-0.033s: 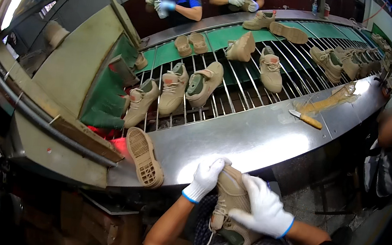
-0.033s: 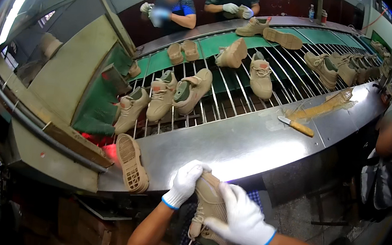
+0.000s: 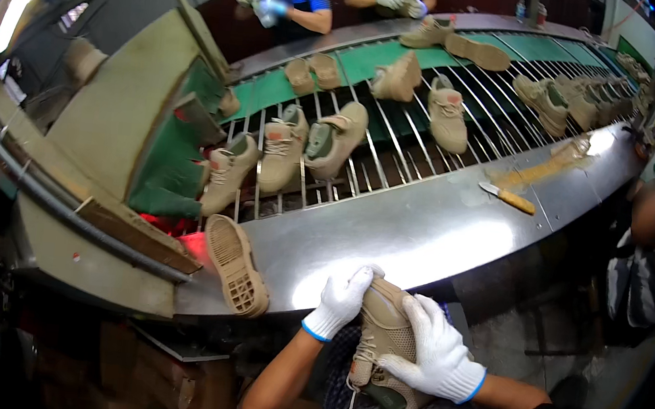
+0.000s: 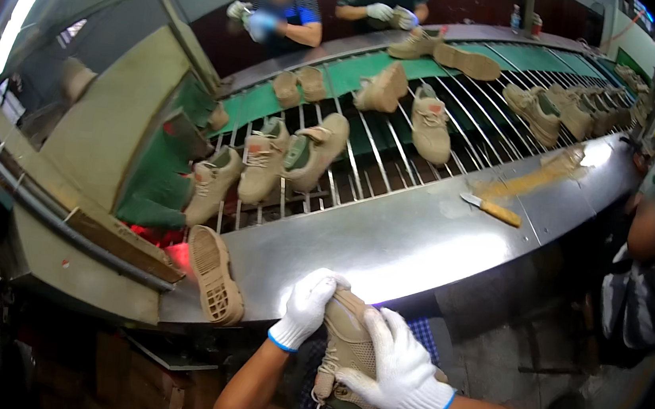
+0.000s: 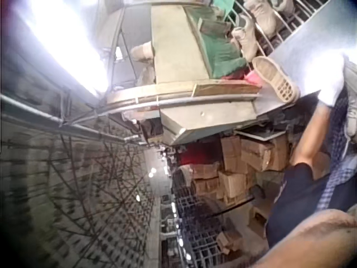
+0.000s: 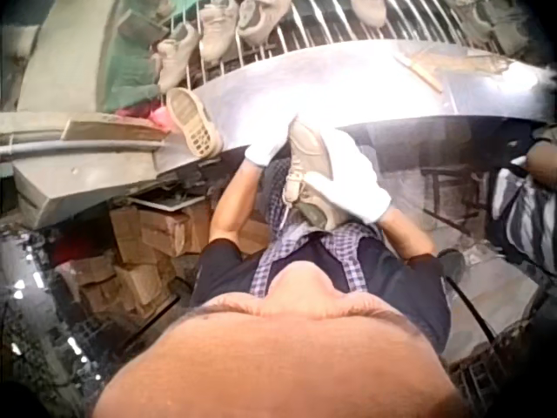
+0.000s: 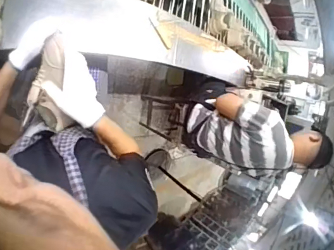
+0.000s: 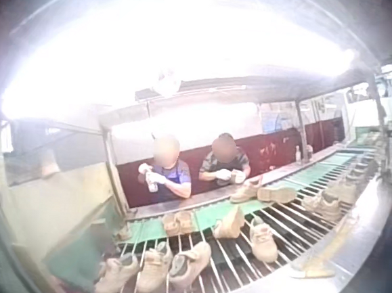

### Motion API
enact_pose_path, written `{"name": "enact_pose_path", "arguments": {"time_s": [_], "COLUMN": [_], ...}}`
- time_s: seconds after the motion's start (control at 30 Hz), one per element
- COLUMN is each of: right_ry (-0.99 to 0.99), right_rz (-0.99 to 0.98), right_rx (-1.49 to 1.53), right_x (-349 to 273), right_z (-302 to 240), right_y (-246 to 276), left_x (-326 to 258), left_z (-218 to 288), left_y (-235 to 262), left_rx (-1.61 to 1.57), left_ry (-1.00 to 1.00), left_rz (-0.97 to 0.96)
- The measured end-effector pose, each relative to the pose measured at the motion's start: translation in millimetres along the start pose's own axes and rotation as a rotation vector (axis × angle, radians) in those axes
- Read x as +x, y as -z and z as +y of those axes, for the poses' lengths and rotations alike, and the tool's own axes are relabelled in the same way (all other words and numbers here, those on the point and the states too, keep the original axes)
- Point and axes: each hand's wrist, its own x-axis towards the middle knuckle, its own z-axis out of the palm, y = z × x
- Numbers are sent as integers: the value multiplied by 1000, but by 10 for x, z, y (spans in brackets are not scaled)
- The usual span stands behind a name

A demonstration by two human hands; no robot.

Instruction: The person cleans shoe uppers and soles by hand with a brush and a small tool to remove excess adhesive or debris while the shoes move along a conveyor belt.

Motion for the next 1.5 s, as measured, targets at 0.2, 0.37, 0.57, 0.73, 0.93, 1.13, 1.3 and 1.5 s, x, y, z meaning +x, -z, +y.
{"name": "enact_pose_path", "arguments": {"time_s": [0.2,0.37,0.57,0.73,0.93,1.13,1.3,1.5], "right_ry": [336,166,70,-7,29,154,117,17], "right_rz": [165,151,-47,-105,-286,-315,-362,-447], "right_rx": [126,110,1,96,35,15,38,65], "right_x": [175,509,433,404,340,105,96,844], "right_z": [954,1395,1034,698,518,456,374,253], "right_y": [-279,-479,-340,-196,69,39,180,76], "left_x": [117,155,202,250,225,148,11,-29], "left_z": [67,-214,81,201,229,112,-89,43], "left_y": [-107,-96,-59,-65,-90,-128,-145,-168], "left_rx": [79,157,161,258,361,265,-291,-466], "left_ry": [-41,-66,-1,140,122,95,179,199], "left_rz": [-23,-39,-6,30,7,53,279,361]}}
